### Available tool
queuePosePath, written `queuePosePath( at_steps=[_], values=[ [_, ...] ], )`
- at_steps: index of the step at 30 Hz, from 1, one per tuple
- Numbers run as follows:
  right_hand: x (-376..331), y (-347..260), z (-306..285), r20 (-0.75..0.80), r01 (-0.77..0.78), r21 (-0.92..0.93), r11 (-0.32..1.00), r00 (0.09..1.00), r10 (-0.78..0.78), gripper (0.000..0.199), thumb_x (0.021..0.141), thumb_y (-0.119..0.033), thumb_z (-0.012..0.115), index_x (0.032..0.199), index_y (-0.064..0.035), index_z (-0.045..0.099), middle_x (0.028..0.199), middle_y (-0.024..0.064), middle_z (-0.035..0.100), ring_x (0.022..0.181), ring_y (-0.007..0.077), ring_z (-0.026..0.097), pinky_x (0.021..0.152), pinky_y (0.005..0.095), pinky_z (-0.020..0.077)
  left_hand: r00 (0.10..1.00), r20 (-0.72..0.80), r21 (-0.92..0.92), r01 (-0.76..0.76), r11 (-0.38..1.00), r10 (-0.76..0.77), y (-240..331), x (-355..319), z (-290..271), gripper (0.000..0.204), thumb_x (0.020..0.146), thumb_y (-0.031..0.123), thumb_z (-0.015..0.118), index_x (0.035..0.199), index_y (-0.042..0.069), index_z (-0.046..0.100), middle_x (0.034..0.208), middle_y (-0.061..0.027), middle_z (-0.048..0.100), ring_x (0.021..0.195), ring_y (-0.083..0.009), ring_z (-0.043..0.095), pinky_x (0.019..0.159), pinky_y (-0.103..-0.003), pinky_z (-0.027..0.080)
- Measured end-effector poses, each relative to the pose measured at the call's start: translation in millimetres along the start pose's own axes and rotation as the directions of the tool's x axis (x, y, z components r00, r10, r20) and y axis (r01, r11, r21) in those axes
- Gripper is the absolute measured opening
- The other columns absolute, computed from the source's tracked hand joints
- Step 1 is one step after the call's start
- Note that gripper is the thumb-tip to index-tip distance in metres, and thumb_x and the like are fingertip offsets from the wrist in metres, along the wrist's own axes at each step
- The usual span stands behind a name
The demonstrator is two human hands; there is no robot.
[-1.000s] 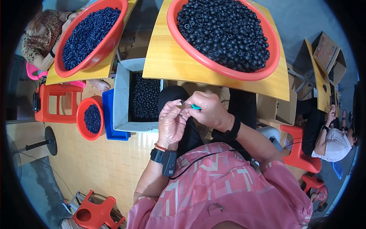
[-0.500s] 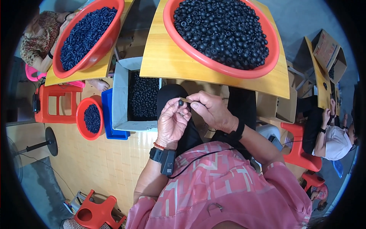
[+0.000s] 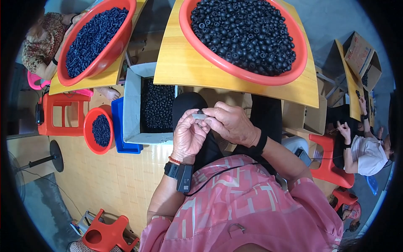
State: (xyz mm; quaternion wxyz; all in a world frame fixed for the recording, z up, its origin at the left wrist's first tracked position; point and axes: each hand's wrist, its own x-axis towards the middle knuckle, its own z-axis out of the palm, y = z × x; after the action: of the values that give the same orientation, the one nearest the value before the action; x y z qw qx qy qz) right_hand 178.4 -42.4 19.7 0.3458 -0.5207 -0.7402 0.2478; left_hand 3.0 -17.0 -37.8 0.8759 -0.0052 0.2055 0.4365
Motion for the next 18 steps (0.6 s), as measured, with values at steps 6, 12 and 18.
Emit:
queuePosePath(
  at_steps=[6, 12, 18],
  values=[
    [-0.8, 0.7, 0.0, -0.003, -0.002, 0.022, 1.0, 1.0, 0.002, 0.025, 0.087, -0.015, 0.061, 0.108, -0.0024, 0.065, 0.083, 0.0115, 0.058, 0.07, 0.0299, 0.062, 0.063, 0.0375, 0.0516, 1.0, -0.001, -0.021, 0.005, 1.0, -0.005, 0.5, -0.6, 2.4, 0.016, 0.09, 0.006, 0.062, 0.105, 0.001, 0.062, 0.091, -0.0118, 0.068, 0.077, -0.02, 0.064, 0.074, -0.033, 0.052],
    [-0.1, -0.3, 0.1, 0.003, -0.006, 0.011, 1.0, 1.0, 0.006, 0.025, 0.087, -0.014, 0.061, 0.109, -0.0029, 0.064, 0.082, 0.0114, 0.057, 0.07, 0.0298, 0.062, 0.062, 0.0378, 0.0513, 1.0, 0.011, -0.02, 0.01, 1.0, -0.01, 0.7, -1.2, 3.8, 0.016, 0.089, 0.005, 0.061, 0.104, 0.001, 0.063, 0.09, -0.01, 0.067, 0.08, -0.0186, 0.063, 0.075, -0.032, 0.052],
    [-0.5, 0.3, 0.1, 0.004, -0.008, 0.013, 1.0, 1.0, 0.008, 0.025, 0.087, -0.015, 0.061, 0.108, -0.0031, 0.065, 0.082, 0.0113, 0.057, 0.069, 0.0298, 0.061, 0.062, 0.0378, 0.0512, 1.0, 0.025, -0.036, 0.007, 0.999, -0.006, 0.6, -0.4, 1.3, 0.016, 0.09, 0.006, 0.061, 0.105, 0.001, 0.063, 0.09, -0.0131, 0.069, 0.076, -0.0205, 0.065, 0.073, -0.034, 0.052]
  ],
)
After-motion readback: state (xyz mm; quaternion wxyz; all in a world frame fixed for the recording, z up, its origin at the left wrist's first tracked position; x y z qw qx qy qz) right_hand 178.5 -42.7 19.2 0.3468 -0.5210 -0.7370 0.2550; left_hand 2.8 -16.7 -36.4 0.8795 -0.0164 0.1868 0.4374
